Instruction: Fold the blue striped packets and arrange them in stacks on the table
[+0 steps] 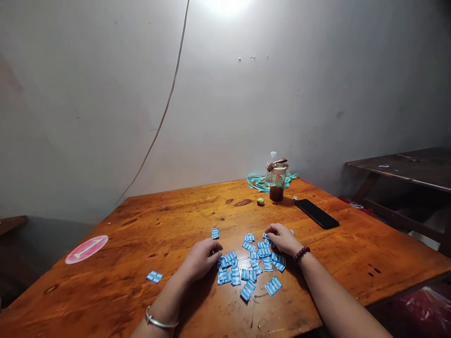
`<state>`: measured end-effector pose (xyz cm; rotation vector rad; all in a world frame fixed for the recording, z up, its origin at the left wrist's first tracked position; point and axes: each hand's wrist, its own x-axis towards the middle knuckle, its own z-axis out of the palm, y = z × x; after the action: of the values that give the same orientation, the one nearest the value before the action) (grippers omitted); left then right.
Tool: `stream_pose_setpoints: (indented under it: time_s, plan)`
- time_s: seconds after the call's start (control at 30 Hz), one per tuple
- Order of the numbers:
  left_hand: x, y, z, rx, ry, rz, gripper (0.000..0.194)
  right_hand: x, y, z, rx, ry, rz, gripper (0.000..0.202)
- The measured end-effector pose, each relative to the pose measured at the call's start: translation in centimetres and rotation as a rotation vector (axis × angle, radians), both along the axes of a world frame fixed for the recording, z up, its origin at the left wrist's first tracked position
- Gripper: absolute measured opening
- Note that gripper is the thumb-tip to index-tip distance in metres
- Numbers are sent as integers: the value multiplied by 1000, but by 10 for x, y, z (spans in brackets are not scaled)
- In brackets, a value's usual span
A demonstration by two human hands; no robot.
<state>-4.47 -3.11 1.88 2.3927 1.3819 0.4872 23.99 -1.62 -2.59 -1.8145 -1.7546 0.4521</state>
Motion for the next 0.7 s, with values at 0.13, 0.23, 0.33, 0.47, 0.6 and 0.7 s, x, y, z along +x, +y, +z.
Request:
stream_pose_setpoints:
  time_s: [0.13,0.23,0.33,0.47,0.6,0.7]
  plan:
    - [-8,0,1,-64,8,13,19,0,0,0,11,38,-6,21]
    - [-10,-3,1,-101,16,-29,27,0,-1,0,30,64,-17,23]
    - [-4,-6,-1,-96,51,-106,29,-2,-1,0,43,92,-13,24]
    - [9,-10,-7,-35,44,-141,27,-6,-2,0,50,124,12,24]
    - [15,-9,-9,33,-30,-101,18,-8,-3,1,61,139,42,25]
    - [13,-8,-8,70,-67,-24,20,-10,-4,3,81,138,83,24]
